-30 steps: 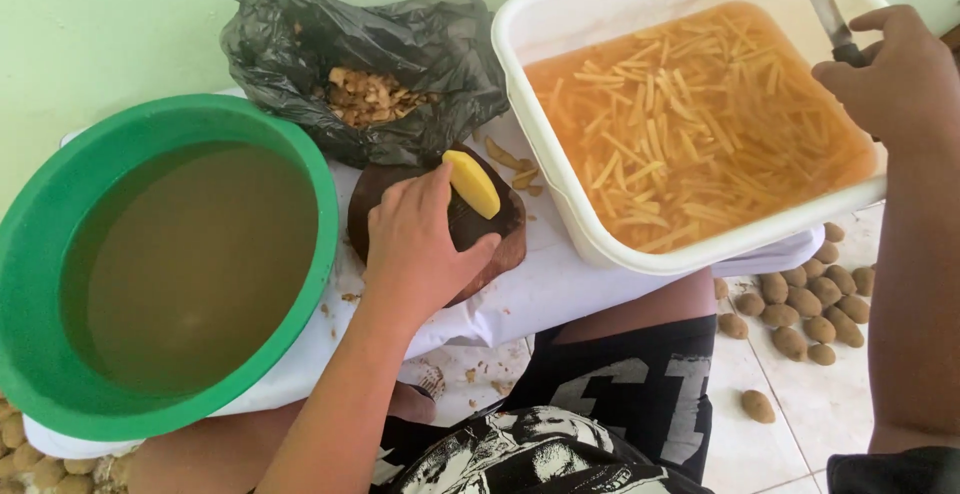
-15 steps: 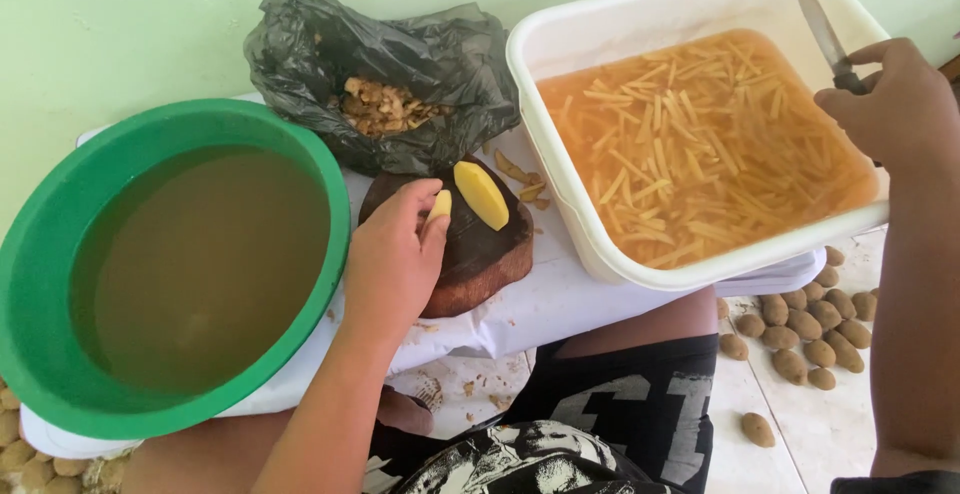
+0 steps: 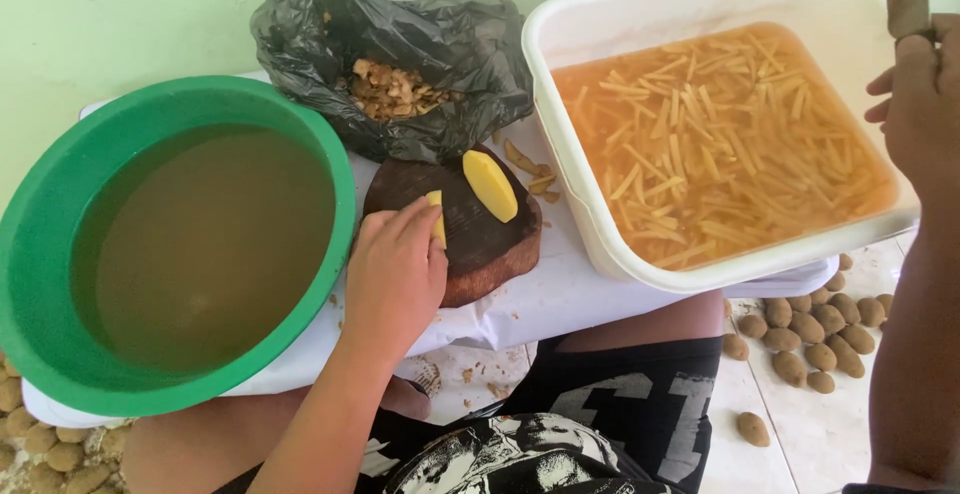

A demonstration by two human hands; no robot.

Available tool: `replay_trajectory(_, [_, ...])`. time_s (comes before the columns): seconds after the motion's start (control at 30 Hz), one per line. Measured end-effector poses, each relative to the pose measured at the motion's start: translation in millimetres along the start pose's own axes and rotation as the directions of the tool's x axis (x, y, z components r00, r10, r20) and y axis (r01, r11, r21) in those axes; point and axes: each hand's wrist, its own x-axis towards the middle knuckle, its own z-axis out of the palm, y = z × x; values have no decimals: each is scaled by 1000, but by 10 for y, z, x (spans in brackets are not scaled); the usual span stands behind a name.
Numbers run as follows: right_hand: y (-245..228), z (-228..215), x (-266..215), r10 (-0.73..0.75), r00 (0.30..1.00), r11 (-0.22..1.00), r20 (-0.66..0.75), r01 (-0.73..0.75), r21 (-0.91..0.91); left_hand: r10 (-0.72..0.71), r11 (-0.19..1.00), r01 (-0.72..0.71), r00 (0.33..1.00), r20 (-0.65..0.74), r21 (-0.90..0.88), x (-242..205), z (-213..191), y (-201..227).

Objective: Cutting potato slices into thin strips and washing them in a tub of water.

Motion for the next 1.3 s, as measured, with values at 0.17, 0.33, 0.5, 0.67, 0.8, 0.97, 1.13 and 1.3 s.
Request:
replay_trajectory(0.17, [-1409, -297, -462, 11, 984, 995, 175, 7, -103, -15, 1000, 14, 1000, 28, 22, 37, -36, 21])
replay_trajectory(0.33, [-2966, -219, -1362, 297, 819, 934, 492, -141, -329, 30, 999, -29, 998, -47, 25, 11, 36, 13])
replay_trajectory(0.5, [-2876, 562, -1713, -224, 905, 972, 363, 235, 15, 6, 999, -5, 1000, 10, -46, -29, -16, 2])
replay_trajectory(0.67, [-2846, 903, -1793, -223, 880, 961, 418, 270, -56, 42, 997, -43, 999, -15, -71, -4, -51, -37])
replay_trajectory(0.8, [-2865, 1009, -1820, -297, 853, 909, 429, 390, -145, 70, 996, -70, 998, -3, -60, 5, 14, -119])
replay_trajectory(0.97, [-2889, 1083, -1845, -362, 834, 852, 417, 478, -214, 67, 997, -68, 998, -14, -39, -31, 95, -191])
replay_trajectory(1.13, [-2879, 1115, -1854, -342, 831, 845, 438, 476, -244, 103, 993, -107, 992, -67, -45, -40, 113, -208])
replay_trajectory(1.3, [-2953, 1040, -1837, -312, 845, 880, 435, 430, -203, 104, 991, -109, 992, -75, -72, -11, 54, -143])
